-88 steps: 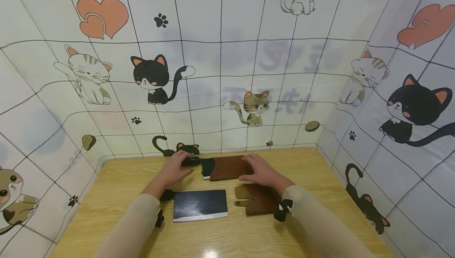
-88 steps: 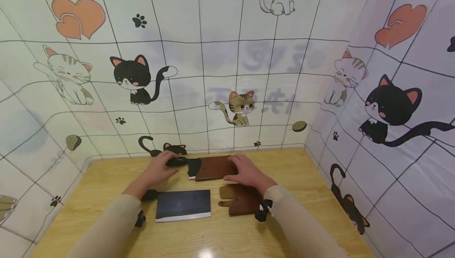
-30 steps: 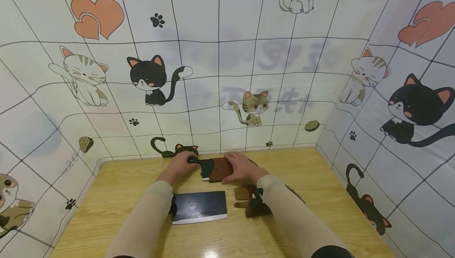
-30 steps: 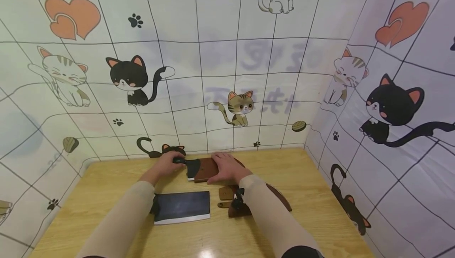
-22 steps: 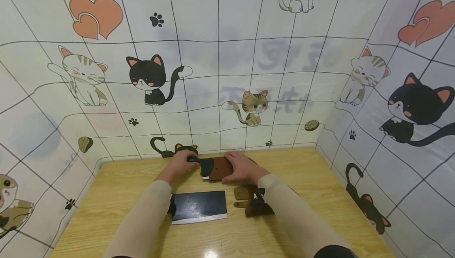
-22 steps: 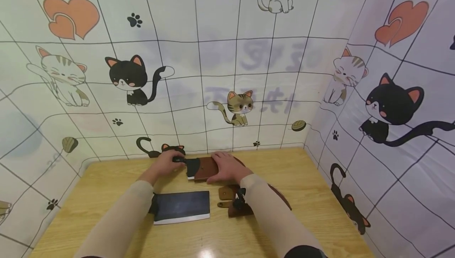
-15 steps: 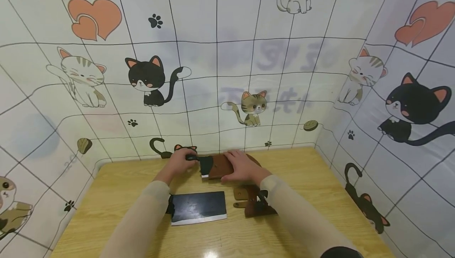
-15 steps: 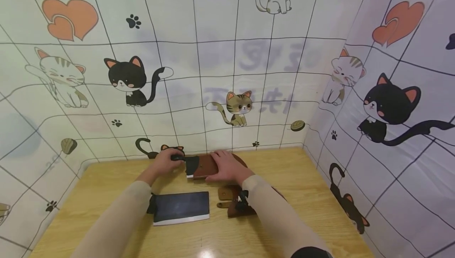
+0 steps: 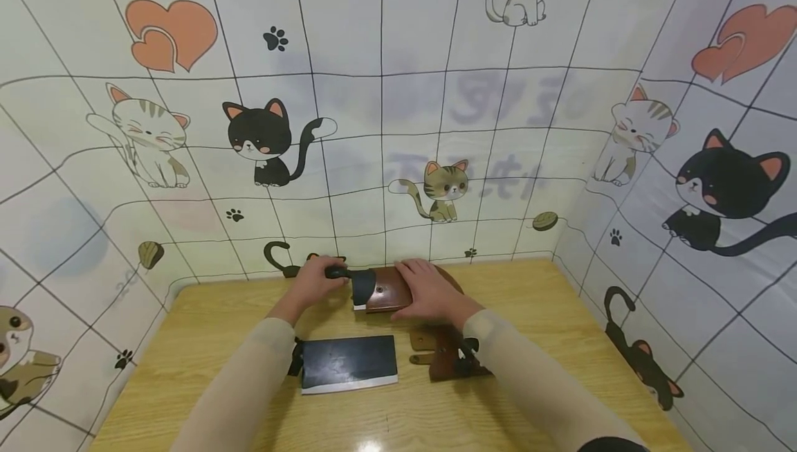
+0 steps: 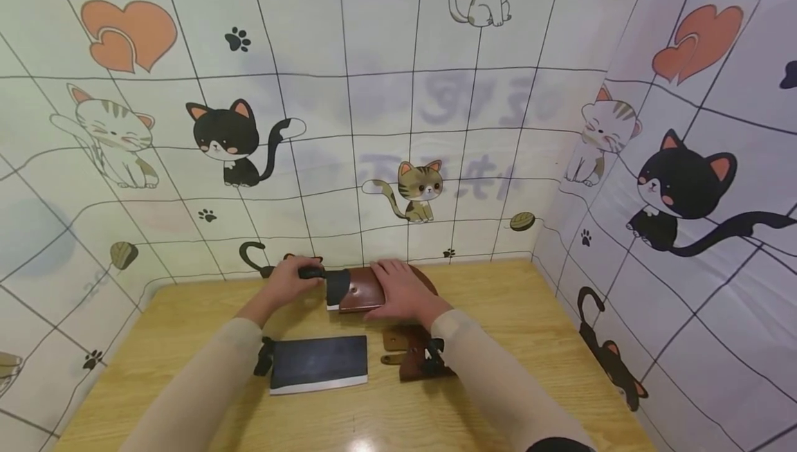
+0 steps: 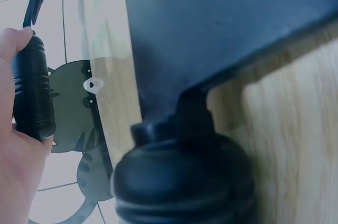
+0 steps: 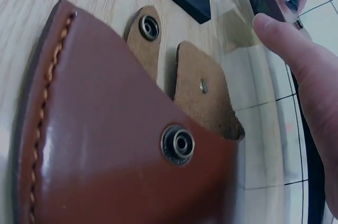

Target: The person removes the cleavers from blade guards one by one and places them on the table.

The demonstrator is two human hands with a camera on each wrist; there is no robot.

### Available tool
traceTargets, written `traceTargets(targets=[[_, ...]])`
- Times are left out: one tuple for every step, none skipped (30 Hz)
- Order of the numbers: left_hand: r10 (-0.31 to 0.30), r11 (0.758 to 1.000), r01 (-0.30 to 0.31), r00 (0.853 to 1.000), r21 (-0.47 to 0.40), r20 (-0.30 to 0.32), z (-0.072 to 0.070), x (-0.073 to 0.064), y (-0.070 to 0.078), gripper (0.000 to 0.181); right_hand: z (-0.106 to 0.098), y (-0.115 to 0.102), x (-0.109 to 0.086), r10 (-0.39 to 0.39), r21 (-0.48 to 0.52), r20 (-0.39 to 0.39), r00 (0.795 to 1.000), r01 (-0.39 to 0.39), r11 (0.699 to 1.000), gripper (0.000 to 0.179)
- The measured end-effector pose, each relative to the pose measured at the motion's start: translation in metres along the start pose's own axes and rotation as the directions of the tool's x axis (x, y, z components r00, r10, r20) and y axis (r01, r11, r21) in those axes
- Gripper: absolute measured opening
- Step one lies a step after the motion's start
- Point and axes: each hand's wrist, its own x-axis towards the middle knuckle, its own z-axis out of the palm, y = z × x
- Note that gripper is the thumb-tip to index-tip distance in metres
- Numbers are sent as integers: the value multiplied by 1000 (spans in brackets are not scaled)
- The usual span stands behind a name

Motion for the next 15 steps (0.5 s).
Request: traceTargets(targets=[[-4,1000,4,1000,4,-4,-1,0,0,41,-1,-1,0,-8,0,-8,1000,8,1000,125],[-7,1000,7,1000,3,-6,-2,-1,0,41,-1,-1,0,-15,-1,-16,1000,15,1000,124],[-11,1000,11,1000,1,-8,-2,-1,1,42,-1,-1,0,-23,-5,-23,999,23,1000,123],[-17,1000,17,1000,-3,-9,-3,-2,0,42,-2,-2,0,-30,-11,-29,999,30,999,123],[-17,1000,17,1000,-1,-13,-4,-3,0,42,-2,-2,0,-38,-17,-35,999,37,999,123],[-17,1000,17,1000,3,-17,-4,-3,0,42,-2,-3,0,-46,-20,-40,998,45,999,122],[-24,1000,24,1000,4,-18,-5,-4,0,42,-3,-4,1,-52,-25,-41,998,51,998,121],[-27,1000,27,999,5,-20,-5,-5,0,41,-3,-4,1,-58,-31,-41,997,57,998,120],[-34,999,34,999,8,-24,-6,-6,0,40,-3,-5,1,-64,-37,-41,997,62,997,119],[-39,999,39,999,10,-27,-6,-7,0,39,-4,-5,1,-69,-41,-39,997,67,997,119],[-42,999,42,999,13,-30,-7,-8,0,38,-4,-6,1,-72,-43,-37,997,70,997,118],[-48,999,48,998,12,-31,-7,-9,1,37,-5,-6,0,-74,-50,-35,997,73,996,117],[-49,999,49,998,11,-32,-8,-10,1,36,-5,-7,0,-76,-56,-35,996,74,996,116],[-50,999,50,998,8,-33,-8,-11,2,35,-6,-7,0,-77,-62,-34,996,75,995,116],[-51,999,51,998,4,-32,-8,-11,2,35,-7,-8,-1,-76,-65,-32,997,73,995,116]])
